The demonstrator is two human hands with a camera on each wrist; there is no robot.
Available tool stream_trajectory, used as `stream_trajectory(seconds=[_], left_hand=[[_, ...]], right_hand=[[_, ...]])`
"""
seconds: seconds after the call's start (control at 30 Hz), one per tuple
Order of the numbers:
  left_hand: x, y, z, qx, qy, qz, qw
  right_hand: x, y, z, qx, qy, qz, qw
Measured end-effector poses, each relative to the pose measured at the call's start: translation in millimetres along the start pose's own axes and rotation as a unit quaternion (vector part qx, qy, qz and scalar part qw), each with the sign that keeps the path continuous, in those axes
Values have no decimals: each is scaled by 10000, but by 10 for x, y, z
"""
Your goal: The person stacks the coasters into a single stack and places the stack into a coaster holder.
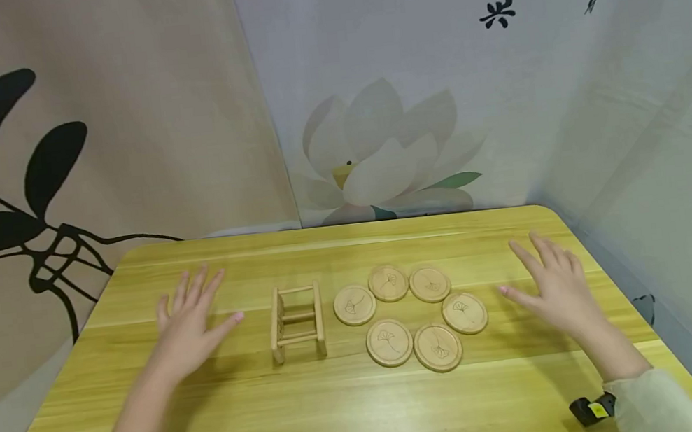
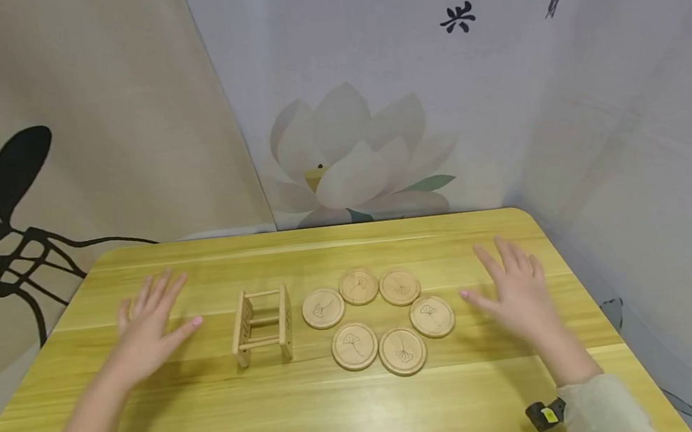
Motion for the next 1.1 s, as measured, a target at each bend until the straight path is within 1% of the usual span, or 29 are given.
stream_trajectory(seconds=[0.3, 0.47, 0.7, 1.0, 1.1], left_hand=[[168, -42, 4, 92, -124, -446, 9989], [262, -87, 4, 171, -69, -795, 9967], [378, -109, 17, 209, -3, -1305, 9912], [537, -95, 32, 178, 74, -1759, 9842], [576, -99, 27, 171, 132, -2001, 9795]], right_hand=[[145, 74, -59, -121, -49, 381, 9992], [236, 97, -74, -160, -41, 572, 9982], [348, 128, -69, -130, 64, 792, 9968], [510, 158, -90, -88, 315, 1192, 9923], [546, 170, -108, -86, 375, 1287, 9909]])
Point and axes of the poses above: each hand's wrist, its own z-axis towards the middle knuckle, its own x-axis out of the palm, y = z × x, the point moved 9 cm from there along z, towards the middle knuckle, and after that the axes turned 4 degrees about y, right-handed, at the moved point
